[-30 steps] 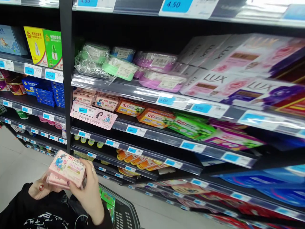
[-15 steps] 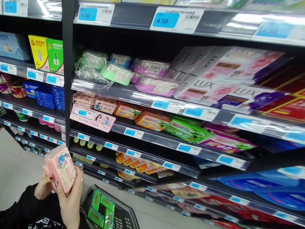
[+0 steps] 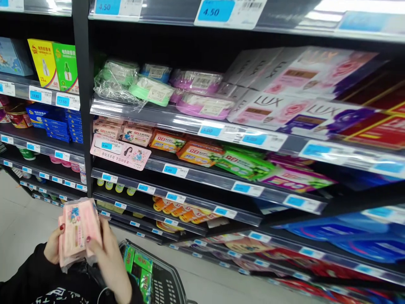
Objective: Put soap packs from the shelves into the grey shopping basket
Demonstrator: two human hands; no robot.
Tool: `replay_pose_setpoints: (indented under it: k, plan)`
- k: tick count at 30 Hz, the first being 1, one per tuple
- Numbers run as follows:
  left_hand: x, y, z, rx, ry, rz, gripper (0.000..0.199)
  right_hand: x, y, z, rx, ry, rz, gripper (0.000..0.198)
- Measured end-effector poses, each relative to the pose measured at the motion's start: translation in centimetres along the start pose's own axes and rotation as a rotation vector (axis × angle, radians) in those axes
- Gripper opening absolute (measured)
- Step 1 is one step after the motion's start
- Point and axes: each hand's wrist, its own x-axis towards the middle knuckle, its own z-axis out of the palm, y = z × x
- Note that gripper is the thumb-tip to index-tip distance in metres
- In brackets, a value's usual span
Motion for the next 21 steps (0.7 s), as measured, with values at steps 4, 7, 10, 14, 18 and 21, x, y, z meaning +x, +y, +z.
replay_pose_setpoints:
  k: [4,7,10,14,18,21]
  plan:
    - [-0.8,1.5,0.2,-0.058,-0.118,-0.112,0.054,-0.3,2.1,-2.7,0.372,-0.168,0.137,0.098]
    - [-1.1,2.1,0.5,-0.142,-0.224,-0.112,0.060,-1.6,2.8,-3.6,0.455,-0.134,0.177,0.118]
    - [-1.1,1.9,0.9,-0.184,-0.258,-0.058,0.066,-2.5,2.5,-3.5,0.675,-0.094,0.165,0.115]
    - [-1.0,1.5,1.2,-0.198,-0.260,-0.065,0.071,-2.3,0.7,-2.8,0.926,-0.032,0.160,0.102]
    - [-1.0,1.3,1.1,-0.173,-0.281,-0.124,0.079,-1.4,-1.0,-2.5,1.039,0.061,0.130,0.072]
    - [-1.1,1.1,1.0,-0.188,-0.283,-0.126,0.085,-1.0,-0.9,-2.6,1.058,0.067,0.097,0.068]
